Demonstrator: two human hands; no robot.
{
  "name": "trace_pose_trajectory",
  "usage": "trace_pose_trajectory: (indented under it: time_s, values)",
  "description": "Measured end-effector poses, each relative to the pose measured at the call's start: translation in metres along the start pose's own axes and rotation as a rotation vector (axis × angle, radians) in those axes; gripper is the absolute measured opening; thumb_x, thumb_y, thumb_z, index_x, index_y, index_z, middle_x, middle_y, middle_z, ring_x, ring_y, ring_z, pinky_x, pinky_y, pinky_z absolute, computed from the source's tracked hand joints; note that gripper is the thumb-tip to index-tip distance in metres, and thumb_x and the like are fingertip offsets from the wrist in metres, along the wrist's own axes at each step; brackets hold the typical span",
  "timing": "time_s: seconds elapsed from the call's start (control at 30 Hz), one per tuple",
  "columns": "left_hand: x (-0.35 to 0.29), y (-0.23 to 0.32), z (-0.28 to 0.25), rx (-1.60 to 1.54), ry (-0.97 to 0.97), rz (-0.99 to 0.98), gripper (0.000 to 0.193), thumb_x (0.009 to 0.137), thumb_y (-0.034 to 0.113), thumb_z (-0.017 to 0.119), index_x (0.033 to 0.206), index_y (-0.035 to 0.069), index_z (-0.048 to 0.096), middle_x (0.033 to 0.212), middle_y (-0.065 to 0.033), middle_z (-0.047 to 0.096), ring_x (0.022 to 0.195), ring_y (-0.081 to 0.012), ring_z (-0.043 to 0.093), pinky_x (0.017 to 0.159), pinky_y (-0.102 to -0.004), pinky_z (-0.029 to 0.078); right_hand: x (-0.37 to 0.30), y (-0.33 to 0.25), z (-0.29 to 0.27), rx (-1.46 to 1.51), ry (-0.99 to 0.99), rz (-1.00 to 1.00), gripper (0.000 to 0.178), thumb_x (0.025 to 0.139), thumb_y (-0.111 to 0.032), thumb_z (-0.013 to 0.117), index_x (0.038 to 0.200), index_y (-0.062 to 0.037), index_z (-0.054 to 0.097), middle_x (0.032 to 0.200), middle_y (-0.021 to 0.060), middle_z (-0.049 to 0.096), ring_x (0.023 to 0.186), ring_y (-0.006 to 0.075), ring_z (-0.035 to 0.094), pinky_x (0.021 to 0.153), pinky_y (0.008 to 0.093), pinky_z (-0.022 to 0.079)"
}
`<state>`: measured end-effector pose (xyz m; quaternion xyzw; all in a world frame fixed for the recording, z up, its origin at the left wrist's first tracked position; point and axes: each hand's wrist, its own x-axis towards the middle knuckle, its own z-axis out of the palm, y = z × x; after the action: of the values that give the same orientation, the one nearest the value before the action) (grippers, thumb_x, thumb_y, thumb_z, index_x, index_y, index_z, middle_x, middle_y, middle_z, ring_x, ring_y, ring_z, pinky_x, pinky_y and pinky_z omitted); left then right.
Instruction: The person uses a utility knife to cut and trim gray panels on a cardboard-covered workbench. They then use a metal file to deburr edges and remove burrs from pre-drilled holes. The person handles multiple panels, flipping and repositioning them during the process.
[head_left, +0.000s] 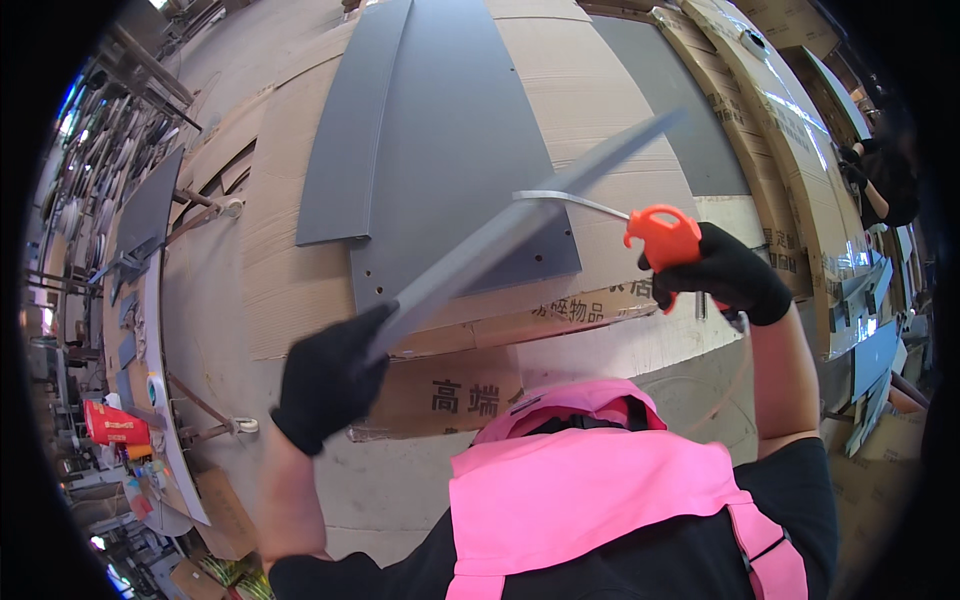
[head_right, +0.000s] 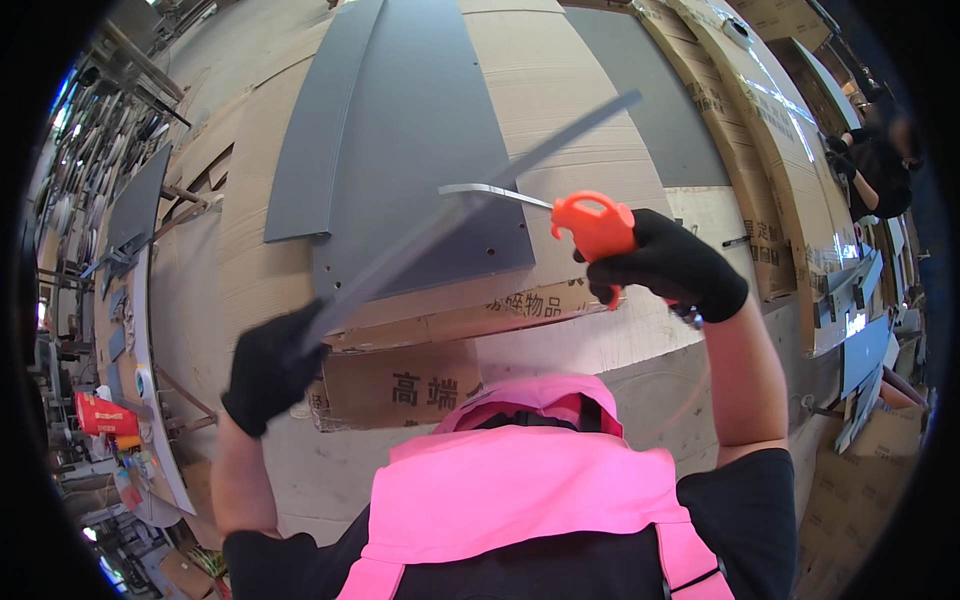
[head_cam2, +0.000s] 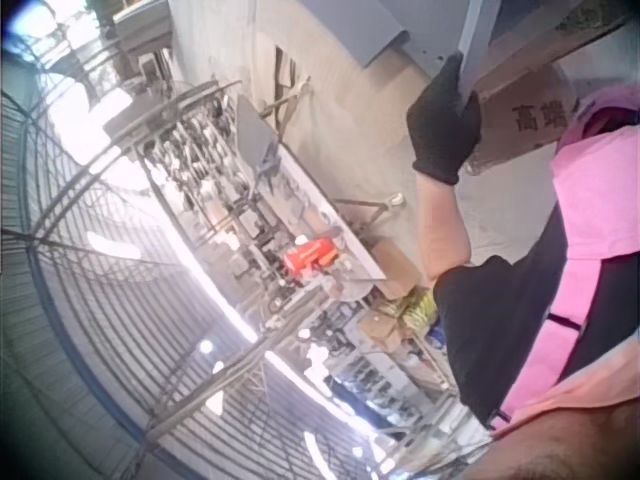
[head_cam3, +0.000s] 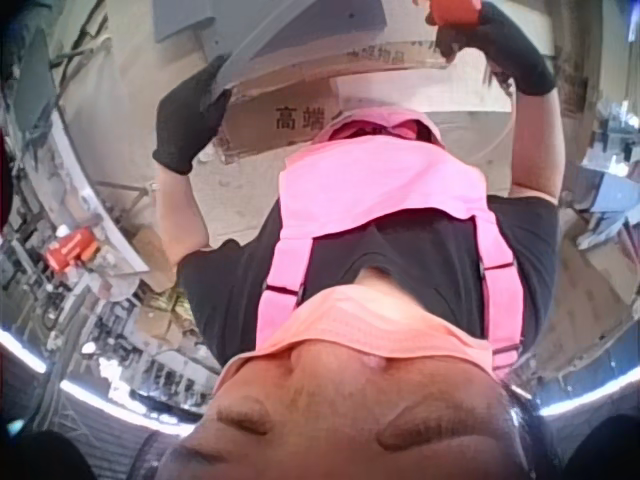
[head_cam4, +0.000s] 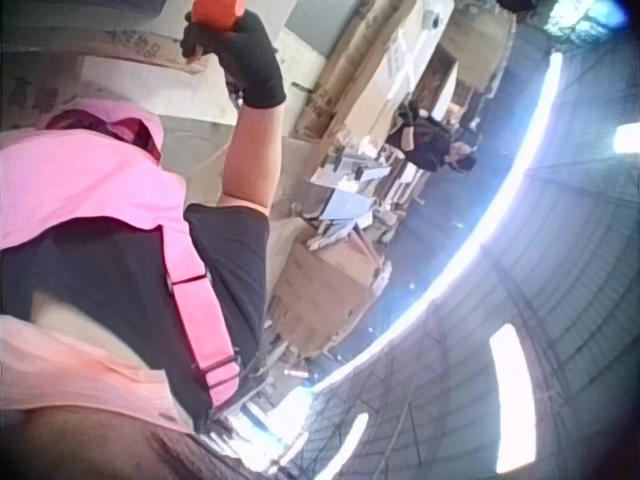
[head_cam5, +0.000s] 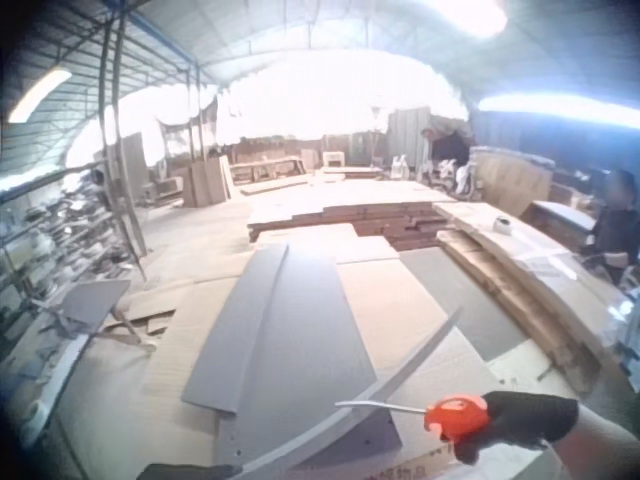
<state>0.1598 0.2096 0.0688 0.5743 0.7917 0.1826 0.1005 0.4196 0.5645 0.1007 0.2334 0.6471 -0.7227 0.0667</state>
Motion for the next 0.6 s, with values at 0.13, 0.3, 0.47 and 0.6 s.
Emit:
trace_pose_trajectory:
  time_s: [0.13, 0.3, 0.47, 0.6]
  values:
    - [0.048, -0.041, -0.034, -0.296, -0.186, -0.131, 0.051, 0.083, 0.017, 0.068, 0.130, 0.002, 0.055, 0.106, -0.0130, 0.068, 0.094, -0.0198, 0.065, 0.084, -0.0329, 0.051, 0.014, 0.016, 0.005, 0.050, 0.077, -0.085, 0.023, 0.081, -0.001, 0.065, 0.102, 0.0045, 0.058, 0.078, 0.0060, 0.061, 0.067, 0.0156, 0.062, 0.063, 0.0287, 0.050]
    - [0.075, -0.085, 0.018, -1.011, -0.349, -0.452, 0.050, 0.090, 0.021, 0.064, 0.133, -0.002, 0.051, 0.108, -0.0071, 0.066, 0.095, -0.0113, 0.059, 0.087, -0.0272, 0.047, 0.020, 0.043, 0.006, 0.038, 0.121, 0.010, 0.019, 0.083, -0.008, 0.067, 0.098, 0.0013, 0.059, 0.076, 0.0029, 0.059, 0.062, 0.0107, 0.058, 0.059, 0.0256, 0.048]
    - [0.081, -0.117, 0.096, -0.646, -0.268, -0.484, 0.049, 0.094, 0.030, 0.059, 0.135, 0.006, 0.052, 0.092, -0.0104, 0.070, 0.081, -0.0143, 0.062, 0.076, -0.0283, 0.049, 0.030, 0.050, -0.015, -0.891, 0.599, -0.049, 0.030, 0.076, -0.017, 0.073, 0.097, 0.0013, 0.061, 0.081, 0.0195, 0.064, 0.079, 0.0353, 0.063, 0.074, 0.0394, 0.049]
    - [0.067, -0.113, 0.125, -0.090, -0.103, -0.483, 0.047, 0.095, 0.044, 0.051, 0.134, 0.018, 0.055, 0.088, -0.0120, 0.070, 0.081, -0.0278, 0.067, 0.072, -0.0381, 0.051, 0.020, 0.037, -0.016, -0.721, 0.051, 0.067, 0.031, 0.077, -0.019, 0.073, 0.097, 0.0018, 0.061, 0.077, 0.0183, 0.064, 0.072, 0.0324, 0.062, 0.071, 0.0392, 0.050]
